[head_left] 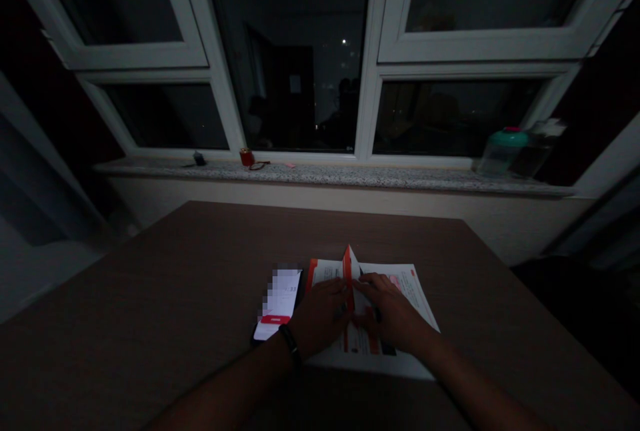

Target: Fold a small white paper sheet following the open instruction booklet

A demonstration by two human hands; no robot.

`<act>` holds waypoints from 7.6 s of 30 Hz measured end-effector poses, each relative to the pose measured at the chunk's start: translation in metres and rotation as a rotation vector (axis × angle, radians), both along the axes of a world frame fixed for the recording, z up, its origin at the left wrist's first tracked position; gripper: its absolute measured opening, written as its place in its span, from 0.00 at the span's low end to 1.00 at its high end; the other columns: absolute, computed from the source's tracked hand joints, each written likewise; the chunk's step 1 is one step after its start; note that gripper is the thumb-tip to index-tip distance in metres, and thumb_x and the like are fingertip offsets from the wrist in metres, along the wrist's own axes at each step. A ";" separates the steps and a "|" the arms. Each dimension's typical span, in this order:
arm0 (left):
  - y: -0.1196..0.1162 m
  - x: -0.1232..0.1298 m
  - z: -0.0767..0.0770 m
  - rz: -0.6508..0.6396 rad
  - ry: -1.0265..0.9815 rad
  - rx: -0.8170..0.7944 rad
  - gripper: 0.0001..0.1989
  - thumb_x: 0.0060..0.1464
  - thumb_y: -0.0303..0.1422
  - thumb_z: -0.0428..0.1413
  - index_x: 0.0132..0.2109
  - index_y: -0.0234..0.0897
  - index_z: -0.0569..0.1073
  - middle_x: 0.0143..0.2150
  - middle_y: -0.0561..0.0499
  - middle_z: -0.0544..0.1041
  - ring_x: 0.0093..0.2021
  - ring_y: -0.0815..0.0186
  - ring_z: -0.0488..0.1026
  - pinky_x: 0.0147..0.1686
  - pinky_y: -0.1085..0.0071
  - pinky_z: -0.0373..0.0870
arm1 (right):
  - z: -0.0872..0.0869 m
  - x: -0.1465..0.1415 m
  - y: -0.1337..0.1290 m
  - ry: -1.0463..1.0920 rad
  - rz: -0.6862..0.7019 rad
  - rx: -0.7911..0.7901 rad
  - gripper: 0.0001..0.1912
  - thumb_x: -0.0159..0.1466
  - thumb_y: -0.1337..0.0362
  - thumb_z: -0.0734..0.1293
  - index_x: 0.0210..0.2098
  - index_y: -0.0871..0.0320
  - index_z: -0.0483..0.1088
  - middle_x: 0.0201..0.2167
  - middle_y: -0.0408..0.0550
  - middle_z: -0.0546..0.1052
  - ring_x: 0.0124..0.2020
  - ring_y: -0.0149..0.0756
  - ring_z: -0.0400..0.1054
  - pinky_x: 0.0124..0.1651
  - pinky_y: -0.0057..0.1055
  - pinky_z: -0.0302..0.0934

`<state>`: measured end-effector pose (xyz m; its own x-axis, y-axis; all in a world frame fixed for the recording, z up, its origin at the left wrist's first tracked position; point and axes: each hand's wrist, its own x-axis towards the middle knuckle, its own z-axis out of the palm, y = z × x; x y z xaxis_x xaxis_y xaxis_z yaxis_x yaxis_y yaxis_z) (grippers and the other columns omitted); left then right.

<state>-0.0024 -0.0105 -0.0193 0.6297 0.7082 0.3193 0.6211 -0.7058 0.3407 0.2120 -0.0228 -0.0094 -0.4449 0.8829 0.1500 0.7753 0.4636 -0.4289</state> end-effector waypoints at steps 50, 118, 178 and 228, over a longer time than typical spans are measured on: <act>-0.001 0.002 0.002 0.021 0.000 -0.030 0.17 0.67 0.30 0.48 0.60 0.39 0.67 0.62 0.45 0.70 0.63 0.57 0.63 0.62 0.54 0.60 | 0.000 -0.006 -0.003 -0.059 0.036 0.099 0.21 0.67 0.69 0.61 0.58 0.53 0.67 0.55 0.53 0.69 0.56 0.47 0.60 0.59 0.44 0.57; -0.001 0.001 -0.001 0.082 -0.044 -0.052 0.25 0.58 0.29 0.55 0.62 0.40 0.62 0.60 0.43 0.70 0.60 0.53 0.65 0.61 0.51 0.60 | 0.005 -0.003 -0.002 -0.065 0.044 0.047 0.21 0.68 0.68 0.60 0.60 0.53 0.67 0.57 0.54 0.69 0.58 0.45 0.59 0.61 0.43 0.55; 0.011 0.002 0.004 0.103 -0.076 -0.126 0.24 0.52 0.30 0.62 0.57 0.40 0.69 0.56 0.48 0.74 0.54 0.55 0.69 0.55 0.57 0.64 | 0.009 -0.001 0.002 -0.012 0.093 0.068 0.12 0.69 0.69 0.60 0.46 0.55 0.74 0.41 0.48 0.74 0.45 0.40 0.64 0.49 0.35 0.58; -0.009 0.005 0.009 0.035 0.009 -0.023 0.21 0.56 0.27 0.57 0.57 0.38 0.68 0.54 0.47 0.71 0.55 0.56 0.64 0.57 0.58 0.62 | 0.009 0.008 -0.003 -0.080 0.156 0.001 0.28 0.67 0.70 0.60 0.65 0.50 0.60 0.60 0.52 0.66 0.59 0.46 0.58 0.61 0.44 0.53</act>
<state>0.0028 -0.0199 -0.0108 0.6070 0.7371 0.2971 0.6483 -0.6755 0.3513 0.2197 -0.0261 -0.0004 -0.5875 0.8019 0.1091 0.7253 0.5815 -0.3685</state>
